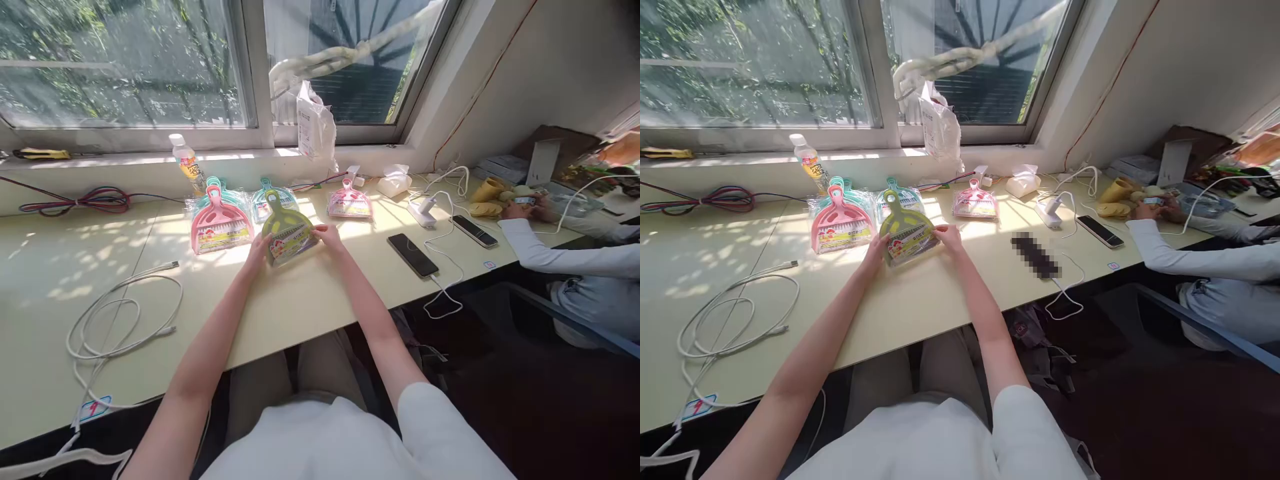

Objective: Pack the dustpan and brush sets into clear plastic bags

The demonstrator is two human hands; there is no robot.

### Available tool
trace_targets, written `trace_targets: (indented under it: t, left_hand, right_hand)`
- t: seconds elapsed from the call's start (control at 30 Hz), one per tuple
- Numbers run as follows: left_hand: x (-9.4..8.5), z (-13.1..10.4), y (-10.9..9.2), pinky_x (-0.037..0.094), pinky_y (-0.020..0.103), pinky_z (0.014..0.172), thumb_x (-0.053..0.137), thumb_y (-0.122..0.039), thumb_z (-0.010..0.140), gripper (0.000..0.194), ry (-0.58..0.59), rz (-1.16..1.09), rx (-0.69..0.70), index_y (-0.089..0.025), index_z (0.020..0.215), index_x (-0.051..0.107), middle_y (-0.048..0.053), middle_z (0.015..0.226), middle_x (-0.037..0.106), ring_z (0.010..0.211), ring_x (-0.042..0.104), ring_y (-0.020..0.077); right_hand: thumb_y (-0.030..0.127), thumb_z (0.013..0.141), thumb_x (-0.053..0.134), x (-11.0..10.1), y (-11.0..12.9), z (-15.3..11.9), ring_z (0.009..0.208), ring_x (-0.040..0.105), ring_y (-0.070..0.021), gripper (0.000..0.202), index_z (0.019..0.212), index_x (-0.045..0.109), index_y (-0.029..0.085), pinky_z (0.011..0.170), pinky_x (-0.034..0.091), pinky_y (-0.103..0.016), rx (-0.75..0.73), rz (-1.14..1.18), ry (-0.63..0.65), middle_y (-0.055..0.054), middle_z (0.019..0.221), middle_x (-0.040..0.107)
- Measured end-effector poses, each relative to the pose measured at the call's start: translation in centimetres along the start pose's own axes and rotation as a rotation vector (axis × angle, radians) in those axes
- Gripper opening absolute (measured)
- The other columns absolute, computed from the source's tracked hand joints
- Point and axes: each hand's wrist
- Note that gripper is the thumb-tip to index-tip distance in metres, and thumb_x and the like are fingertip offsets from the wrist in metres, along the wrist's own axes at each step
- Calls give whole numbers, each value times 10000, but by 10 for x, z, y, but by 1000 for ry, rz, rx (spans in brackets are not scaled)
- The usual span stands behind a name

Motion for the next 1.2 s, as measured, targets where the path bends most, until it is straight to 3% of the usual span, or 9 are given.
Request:
trace_targets:
  t: [0.1,0.2,0.27,0.33,0.4,0.57,0.73,1.03,1.2]
  left_hand:
    - [-1,-2,2,582,429,853,713,-430,768,421,23,-41,-118,-178,1098,646,90,962,722,960,704,278]
    - [0,-6,-1,596,403,823,717,-408,759,387,-50,-69,-99,-174,1062,660,70,921,733,901,720,260]
    - [1,-8,-4,599,379,816,701,-410,772,369,-94,-91,-54,-179,1058,662,57,920,733,896,721,248]
    - [2,-8,-7,600,353,814,694,-410,780,355,-149,-108,-9,-189,1056,662,43,925,732,909,719,235]
    - [2,-8,-9,599,337,823,690,-413,787,350,-204,-118,26,-206,1068,657,32,945,731,938,715,228]
    - [-4,-6,-11,589,363,887,662,-435,818,354,-276,-154,59,-234,1109,633,47,1046,724,1031,695,234]
    - [-6,-7,-9,590,415,879,619,-500,840,363,-210,-73,36,-236,1089,605,66,1041,715,1025,694,248]
    - [9,-24,-26,613,380,709,514,-547,896,449,62,-65,-108,-189,1148,613,116,1232,676,1056,677,271]
    - [4,-17,-22,613,379,755,529,-592,900,452,-131,-32,-45,-182,1040,659,111,1036,728,1042,683,274]
  right_hand:
    - [292,832,708,16,5,-21,955,681,-240,209,1027,735,221,913,508,-382,-31,-87,-92,-33,972,759]
    - [217,872,675,26,16,-38,1151,588,-254,287,1158,662,233,1031,439,-410,-298,-215,-149,-68,1193,685]
    - [178,878,673,32,23,-47,1169,562,-252,211,1086,673,214,1044,417,-390,-499,-294,-23,-84,1179,672]
    - [186,888,676,39,26,-51,1051,607,-236,48,935,684,196,986,444,-361,-575,-339,159,-76,1009,697]
    - [220,895,680,46,26,-52,926,634,-211,36,868,667,199,919,471,-341,-548,-321,233,-51,879,694]
    - [405,859,693,51,17,-46,795,646,-179,170,837,659,240,795,523,-313,-391,28,128,-9,824,701]
    - [494,778,736,49,10,-38,572,624,-144,296,753,675,205,618,539,-301,-69,377,158,-18,731,701]
    - [381,696,839,43,11,-33,786,703,-155,311,801,612,196,911,566,-351,15,748,64,-7,814,737]
    - [300,707,870,33,16,-37,719,721,-180,336,895,614,191,911,600,-419,111,769,141,-1,717,727]
Point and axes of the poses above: each hand's wrist, its own z-axis towards the middle knuckle, its own x-axis out of the palm, y = z × x
